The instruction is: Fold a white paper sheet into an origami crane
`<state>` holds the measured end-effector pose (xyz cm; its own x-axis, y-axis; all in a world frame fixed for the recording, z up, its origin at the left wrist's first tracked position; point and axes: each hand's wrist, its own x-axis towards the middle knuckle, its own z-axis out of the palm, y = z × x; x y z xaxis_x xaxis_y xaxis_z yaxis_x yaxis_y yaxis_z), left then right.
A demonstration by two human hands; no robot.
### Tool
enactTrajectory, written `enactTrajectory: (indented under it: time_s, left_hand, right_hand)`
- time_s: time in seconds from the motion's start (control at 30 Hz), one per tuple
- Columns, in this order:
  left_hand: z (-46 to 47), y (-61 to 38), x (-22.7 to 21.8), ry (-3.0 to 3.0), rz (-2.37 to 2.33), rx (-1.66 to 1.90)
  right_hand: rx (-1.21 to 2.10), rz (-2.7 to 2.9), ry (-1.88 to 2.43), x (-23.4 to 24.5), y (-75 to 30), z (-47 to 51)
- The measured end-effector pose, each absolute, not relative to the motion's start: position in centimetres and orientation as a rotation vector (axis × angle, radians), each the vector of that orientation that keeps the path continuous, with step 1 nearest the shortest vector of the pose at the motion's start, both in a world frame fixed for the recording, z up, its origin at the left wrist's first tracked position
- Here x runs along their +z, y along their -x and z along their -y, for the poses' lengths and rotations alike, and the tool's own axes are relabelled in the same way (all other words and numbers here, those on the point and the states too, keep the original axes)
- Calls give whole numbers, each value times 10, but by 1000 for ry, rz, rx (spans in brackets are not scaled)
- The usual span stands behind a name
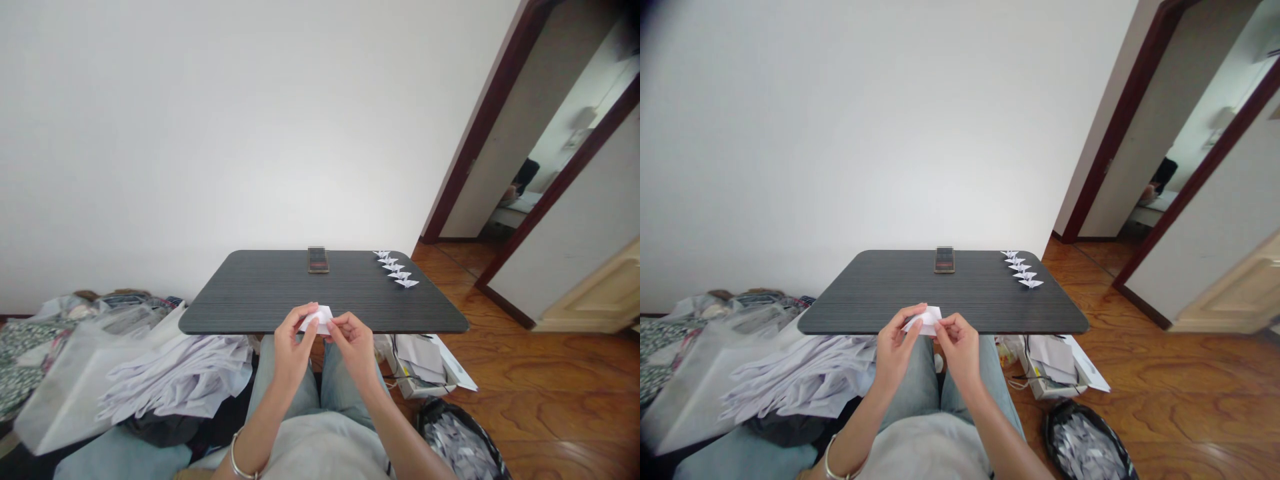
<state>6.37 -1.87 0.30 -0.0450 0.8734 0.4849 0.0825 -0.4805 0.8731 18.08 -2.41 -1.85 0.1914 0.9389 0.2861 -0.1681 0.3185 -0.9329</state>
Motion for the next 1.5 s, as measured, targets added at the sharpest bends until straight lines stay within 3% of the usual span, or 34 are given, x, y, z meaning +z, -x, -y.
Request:
enactTrajectory:
  time_s: [0.73, 1.5]
  left_hand:
    - [16, -61, 7, -1514, -1022, 1519]
    - [21, -63, 9, -1576, -1003, 1634]
  right_hand:
    - [516, 1242, 1000, -33, -182, 26]
    - [364, 1301, 993, -25, -182, 32]
